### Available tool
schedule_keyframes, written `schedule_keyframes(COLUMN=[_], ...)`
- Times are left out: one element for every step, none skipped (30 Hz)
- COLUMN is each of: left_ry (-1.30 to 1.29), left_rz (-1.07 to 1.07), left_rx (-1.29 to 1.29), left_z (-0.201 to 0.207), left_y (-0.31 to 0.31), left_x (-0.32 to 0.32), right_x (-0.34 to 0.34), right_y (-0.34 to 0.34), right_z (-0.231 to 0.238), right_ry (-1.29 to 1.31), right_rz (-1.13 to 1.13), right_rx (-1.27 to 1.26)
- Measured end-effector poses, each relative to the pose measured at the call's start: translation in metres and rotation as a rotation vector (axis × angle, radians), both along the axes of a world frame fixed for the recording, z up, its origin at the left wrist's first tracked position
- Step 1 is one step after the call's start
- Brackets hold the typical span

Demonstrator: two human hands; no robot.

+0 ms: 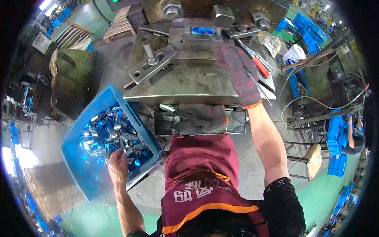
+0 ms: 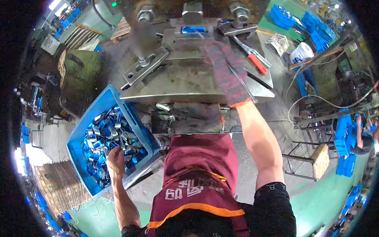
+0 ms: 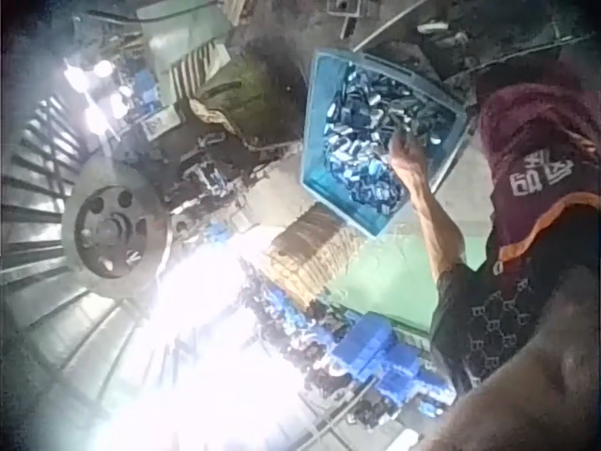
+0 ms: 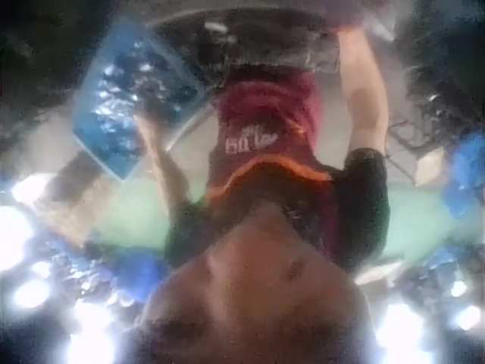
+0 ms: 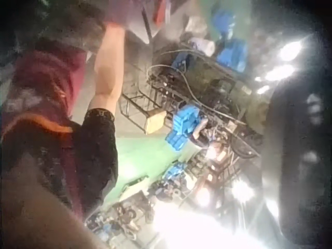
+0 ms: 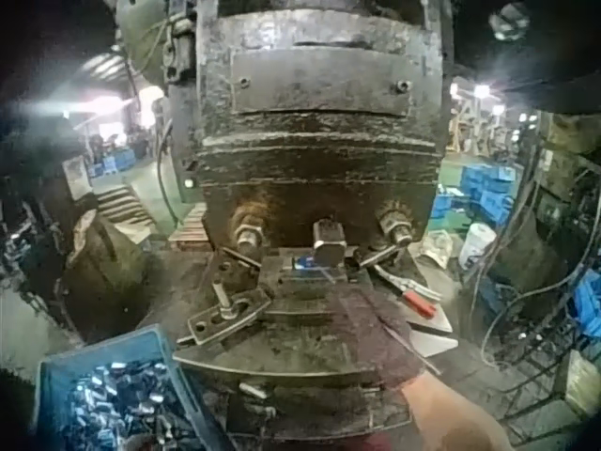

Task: The person repeatedly takes metal pieces from a bin by hand, places them one at a time into a press machine to shape them, and removes each stamped piece using a metal rod.

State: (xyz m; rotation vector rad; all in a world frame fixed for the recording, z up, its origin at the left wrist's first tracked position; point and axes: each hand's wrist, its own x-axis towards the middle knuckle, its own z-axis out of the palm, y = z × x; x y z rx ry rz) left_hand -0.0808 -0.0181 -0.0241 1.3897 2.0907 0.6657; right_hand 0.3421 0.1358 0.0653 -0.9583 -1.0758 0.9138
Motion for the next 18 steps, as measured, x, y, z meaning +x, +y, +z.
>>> schedule_keyframes(left_ry=[0.009,0.020,0.078,0.145,0.133,0.117,0.138,0.149,0.190,0.156,0.200,0.239,0.241,0.229,0.216,0.211,0.348,0.488], left_rz=[-0.027,-0.058,-0.056,-0.051,-0.052,-0.064,-0.102,-0.152,-0.246,-0.306,-0.376,-0.450,-0.440,-0.559,-0.679,-0.678,-0.795,-0.909], left_rx=[0.046,0.088,0.077,0.053,0.049,0.056,0.052,0.054,0.105,0.087,0.052,0.022,0.028,-0.051,-0.130,-0.122,-0.157,-0.194], left_z=[-0.002,-0.001,0.012,0.026,0.030,0.029,0.026,0.024,0.028,0.030,0.037,0.039,0.039,0.038,0.036,0.031,0.025,0.022], left_y=[-0.003,-0.003,-0.001,0.000,0.000,0.004,0.002,0.002,0.002,-0.001,-0.001,0.002,0.002,0.004,0.007,0.010,0.015,0.021], left_x=[-0.004,-0.008,-0.003,0.002,0.000,-0.005,-0.013,-0.018,-0.017,-0.017,-0.015,-0.011,-0.009,-0.006,-0.004,-0.001,0.001,0.005], right_x=[-0.003,-0.002,0.004,0.011,0.014,0.017,0.020,0.026,0.033,0.041,0.049,0.057,0.055,0.051,0.045,0.048,0.052,0.055], right_y=[-0.004,-0.012,-0.025,-0.043,-0.061,-0.077,-0.098,-0.116,-0.131,-0.146,-0.154,-0.160,-0.162,-0.165,-0.173,-0.175,-0.176,-0.177], right_z=[0.001,0.002,0.000,-0.002,0.006,0.008,-0.002,-0.011,-0.020,-0.031,-0.041,-0.049,-0.049,-0.046,-0.037,-0.037,-0.039,-0.040], right_ry=[-0.078,-0.154,-0.231,-0.295,-0.231,-0.176,-0.093,-0.019,-0.012,-0.042,-0.073,-0.076,-0.061,-0.048,-0.203,-0.209,-0.168,-0.126], right_rz=[-0.014,-0.031,-0.016,0.003,-0.049,-0.110,-0.067,-0.038,-0.028,-0.047,-0.067,-0.062,-0.010,0.039,-0.067,-0.068,-0.046,-0.024], right_rx=[0.014,0.028,0.093,0.154,-0.015,-0.178,-0.127,-0.070,-0.076,-0.126,-0.167,-0.158,-0.169,-0.179,-0.219,-0.214,-0.207,-0.201])
